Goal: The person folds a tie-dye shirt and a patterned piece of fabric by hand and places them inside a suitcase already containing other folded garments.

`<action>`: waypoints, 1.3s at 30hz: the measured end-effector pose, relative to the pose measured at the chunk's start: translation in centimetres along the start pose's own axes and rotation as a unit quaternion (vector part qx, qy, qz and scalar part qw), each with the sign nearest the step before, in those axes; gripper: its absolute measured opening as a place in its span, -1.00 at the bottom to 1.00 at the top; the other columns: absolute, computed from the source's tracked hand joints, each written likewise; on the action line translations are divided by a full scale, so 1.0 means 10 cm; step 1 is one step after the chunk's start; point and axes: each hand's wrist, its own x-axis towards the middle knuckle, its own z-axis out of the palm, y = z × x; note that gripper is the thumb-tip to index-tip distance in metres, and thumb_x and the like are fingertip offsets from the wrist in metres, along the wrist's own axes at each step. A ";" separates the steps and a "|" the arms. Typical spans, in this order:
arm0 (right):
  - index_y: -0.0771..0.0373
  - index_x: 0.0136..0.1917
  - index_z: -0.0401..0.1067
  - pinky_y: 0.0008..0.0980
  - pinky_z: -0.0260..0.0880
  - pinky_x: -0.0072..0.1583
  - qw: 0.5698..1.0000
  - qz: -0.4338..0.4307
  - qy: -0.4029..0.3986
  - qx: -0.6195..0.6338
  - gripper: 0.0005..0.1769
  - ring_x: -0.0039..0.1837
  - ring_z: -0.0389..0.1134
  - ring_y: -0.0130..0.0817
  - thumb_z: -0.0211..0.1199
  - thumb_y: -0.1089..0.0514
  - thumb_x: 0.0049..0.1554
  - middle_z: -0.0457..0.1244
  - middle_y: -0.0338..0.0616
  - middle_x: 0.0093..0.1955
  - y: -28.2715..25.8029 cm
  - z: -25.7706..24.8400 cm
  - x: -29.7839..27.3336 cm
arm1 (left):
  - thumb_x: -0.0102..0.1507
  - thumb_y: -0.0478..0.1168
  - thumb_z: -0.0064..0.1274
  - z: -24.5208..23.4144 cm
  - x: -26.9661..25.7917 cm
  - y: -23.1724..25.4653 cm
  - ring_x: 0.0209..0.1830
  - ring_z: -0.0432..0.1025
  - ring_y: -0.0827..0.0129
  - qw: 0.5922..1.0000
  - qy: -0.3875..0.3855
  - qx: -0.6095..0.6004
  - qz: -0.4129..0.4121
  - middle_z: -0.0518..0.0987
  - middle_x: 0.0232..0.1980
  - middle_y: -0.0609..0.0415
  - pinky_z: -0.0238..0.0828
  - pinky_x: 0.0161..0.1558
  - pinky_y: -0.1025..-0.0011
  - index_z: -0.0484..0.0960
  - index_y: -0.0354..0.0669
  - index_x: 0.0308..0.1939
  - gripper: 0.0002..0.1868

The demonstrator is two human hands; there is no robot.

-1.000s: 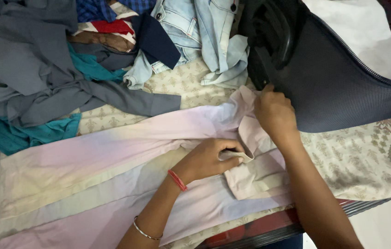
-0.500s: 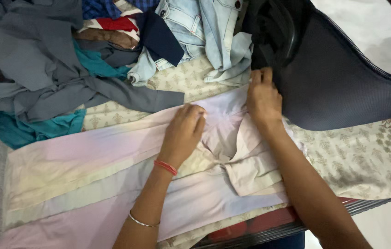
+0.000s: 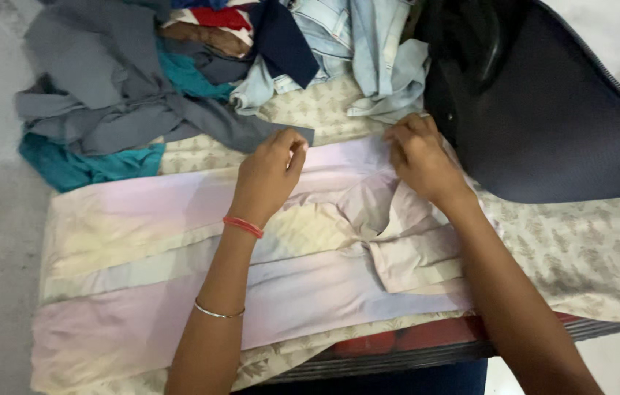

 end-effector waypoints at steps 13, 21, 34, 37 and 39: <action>0.16 0.17 0.51 -0.26 0.43 0.06 0.895 0.072 -0.440 -0.004 -0.53 0.00 0.48 -0.26 0.35 -0.12 0.08 0.45 -0.11 0.03 -0.57 -0.68 -0.03 | 0.17 -0.21 0.16 -0.54 -0.87 -0.22 0.02 0.40 0.07 0.968 -0.056 0.238 0.056 0.49 -0.06 -0.02 0.33 -0.02 0.09 0.55 -0.14 -0.07 -0.73; -0.06 0.23 0.54 -0.27 0.49 -0.02 0.828 0.097 -0.532 -0.145 -0.53 -0.11 0.51 -0.35 0.17 -0.22 0.13 0.53 -0.24 -0.06 -1.05 -0.96 -0.13 | 0.17 -0.27 0.07 -1.04 -1.22 -0.59 0.00 0.45 0.17 0.918 -0.005 0.391 0.064 0.53 -0.08 0.06 0.36 0.01 0.17 0.59 -0.09 -0.12 -0.80; 0.04 0.53 0.16 0.10 0.18 0.40 0.882 -0.107 -0.321 -0.328 -0.39 0.62 0.01 0.18 -0.08 -0.18 0.28 -0.06 0.24 0.61 0.41 0.15 -0.23 | 0.06 -0.46 0.11 -1.79 -1.83 -0.87 0.03 0.44 0.10 0.913 0.069 0.399 -0.050 0.55 -0.03 0.06 0.32 0.04 0.16 0.65 -0.06 -0.10 -0.65; 0.26 0.57 0.07 0.17 0.18 0.43 0.882 0.109 -0.342 -0.304 -0.25 0.59 0.03 0.21 -0.14 -0.26 0.31 -0.09 0.28 0.64 0.32 0.14 -0.21 | 0.08 -0.52 0.04 -1.84 -1.91 -1.00 0.04 0.44 0.09 0.931 0.073 0.342 -0.106 0.56 -0.03 0.07 0.28 0.06 0.14 0.65 -0.07 -0.11 -0.63; 0.42 0.58 0.08 0.19 0.14 0.52 0.903 0.210 -0.300 -0.226 -0.16 0.62 0.03 0.20 -0.20 -0.33 0.38 -0.07 0.29 0.67 0.14 0.11 -0.22 | 0.12 -0.54 0.00 -1.88 -1.93 -1.04 0.05 0.45 0.09 0.939 0.082 0.312 -0.121 0.58 -0.01 0.06 0.26 0.08 0.11 0.65 -0.08 -0.09 -0.64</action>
